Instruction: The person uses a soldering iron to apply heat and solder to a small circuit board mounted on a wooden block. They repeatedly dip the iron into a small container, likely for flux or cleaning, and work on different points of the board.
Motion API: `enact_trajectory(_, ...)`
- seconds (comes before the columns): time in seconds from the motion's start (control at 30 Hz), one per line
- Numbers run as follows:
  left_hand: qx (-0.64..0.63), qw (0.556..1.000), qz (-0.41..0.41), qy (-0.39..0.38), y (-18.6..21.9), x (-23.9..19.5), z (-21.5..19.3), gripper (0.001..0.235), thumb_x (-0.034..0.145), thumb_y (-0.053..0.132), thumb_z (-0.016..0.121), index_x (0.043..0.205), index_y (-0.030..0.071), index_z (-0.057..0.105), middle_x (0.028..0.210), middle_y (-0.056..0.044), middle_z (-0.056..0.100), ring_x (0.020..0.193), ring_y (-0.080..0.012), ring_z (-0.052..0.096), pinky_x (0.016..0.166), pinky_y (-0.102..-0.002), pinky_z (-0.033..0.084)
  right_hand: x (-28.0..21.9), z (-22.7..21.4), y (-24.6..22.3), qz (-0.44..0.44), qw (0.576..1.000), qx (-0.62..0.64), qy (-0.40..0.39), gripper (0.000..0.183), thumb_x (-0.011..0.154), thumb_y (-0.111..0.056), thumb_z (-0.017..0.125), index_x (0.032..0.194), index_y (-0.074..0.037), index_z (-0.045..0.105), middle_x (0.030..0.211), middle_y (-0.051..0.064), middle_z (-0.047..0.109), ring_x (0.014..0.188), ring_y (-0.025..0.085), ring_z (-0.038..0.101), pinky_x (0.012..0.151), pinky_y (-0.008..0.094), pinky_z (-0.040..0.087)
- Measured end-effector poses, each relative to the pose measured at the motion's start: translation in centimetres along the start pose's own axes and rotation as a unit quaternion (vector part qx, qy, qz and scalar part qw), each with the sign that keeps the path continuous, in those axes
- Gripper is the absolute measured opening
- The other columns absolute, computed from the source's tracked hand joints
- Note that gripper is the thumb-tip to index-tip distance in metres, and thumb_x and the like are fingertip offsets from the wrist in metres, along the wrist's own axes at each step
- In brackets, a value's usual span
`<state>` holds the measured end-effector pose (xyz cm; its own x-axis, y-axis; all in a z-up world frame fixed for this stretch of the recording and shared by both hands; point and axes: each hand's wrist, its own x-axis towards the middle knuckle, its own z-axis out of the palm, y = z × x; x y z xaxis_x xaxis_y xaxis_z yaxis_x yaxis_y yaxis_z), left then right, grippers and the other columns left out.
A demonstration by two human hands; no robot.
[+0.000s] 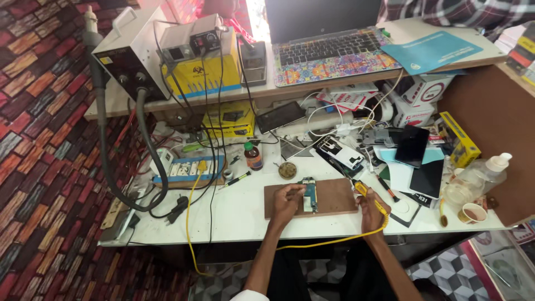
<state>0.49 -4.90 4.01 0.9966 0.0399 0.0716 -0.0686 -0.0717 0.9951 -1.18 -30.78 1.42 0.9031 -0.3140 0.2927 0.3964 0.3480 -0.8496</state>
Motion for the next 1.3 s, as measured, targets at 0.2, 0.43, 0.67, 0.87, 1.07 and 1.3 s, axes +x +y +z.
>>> enact_trajectory(0.2,-0.021,0.997,0.021,-0.076,0.2,-0.8,-0.9,0.011,0.092,0.000,0.066,0.100,0.001,0.074,0.097,0.001,0.076,0.058,-0.0049,0.058,0.045,-0.023,0.042,0.1,-0.6,0.2,0.026,0.999,-0.032,0.007,0.042,0.101,-0.018,0.066,0.130,0.013,0.063,0.107,0.015,0.070,0.083,0.014,0.056,0.075,0.028,0.046)
enact_trajectory(0.43,0.036,0.996,0.022,-0.081,0.1,0.1,-1.7,0.015,0.094,0.007,0.072,0.106,0.005,0.080,0.078,0.005,0.074,0.057,-0.0002,0.050,0.048,-0.021,0.037,1.1,-3.8,3.8,0.103,0.980,0.165,-0.032,0.033,0.107,-0.018,0.066,0.119,0.013,0.065,0.102,0.013,0.069,0.087,0.016,0.060,0.080,0.029,0.048)
enact_trajectory(0.67,0.030,0.997,-0.010,-0.064,0.6,-0.5,-2.3,0.019,0.092,0.011,0.077,0.109,0.006,0.082,0.062,0.006,0.056,0.050,0.0008,0.034,0.045,-0.022,0.025,0.5,-4.3,3.5,0.085,0.972,0.219,-0.012,0.033,0.105,-0.017,0.065,0.125,0.009,0.063,0.106,0.008,0.064,0.086,0.013,0.053,0.082,0.030,0.046)
enact_trajectory(0.87,-0.070,0.997,-0.036,-0.017,1.7,-0.4,-2.4,0.021,0.092,0.009,0.075,0.111,0.001,0.079,0.075,0.008,0.071,0.056,0.0026,0.047,0.050,-0.018,0.035,-0.6,-3.4,2.6,0.098,0.981,0.168,-0.020,0.036,0.102,-0.018,0.065,0.129,0.006,0.060,0.107,0.007,0.063,0.086,0.012,0.052,0.083,0.029,0.045)
enact_trajectory(1.07,-0.133,0.991,0.019,-0.015,0.9,0.0,-2.6,0.023,0.096,0.012,0.076,0.116,0.001,0.078,0.083,0.008,0.070,0.069,0.0035,0.054,0.062,-0.016,0.041,-1.7,-3.3,2.7,0.062,0.982,0.181,0.008,0.036,0.111,-0.031,0.057,0.119,0.003,0.064,0.096,0.007,0.062,0.082,0.014,0.055,0.075,0.032,0.046)
enact_trajectory(1.3,-0.125,0.991,-0.046,0.027,1.3,0.4,-2.0,0.017,0.093,0.015,0.074,0.108,0.007,0.076,0.067,0.009,0.059,0.053,0.0004,0.042,0.047,-0.020,0.031,-0.8,-1.3,2.2,0.038,0.988,0.113,0.099,0.047,0.109,-0.047,0.049,0.090,-0.005,0.055,0.078,0.004,0.057,0.070,0.015,0.056,0.066,0.034,0.046)
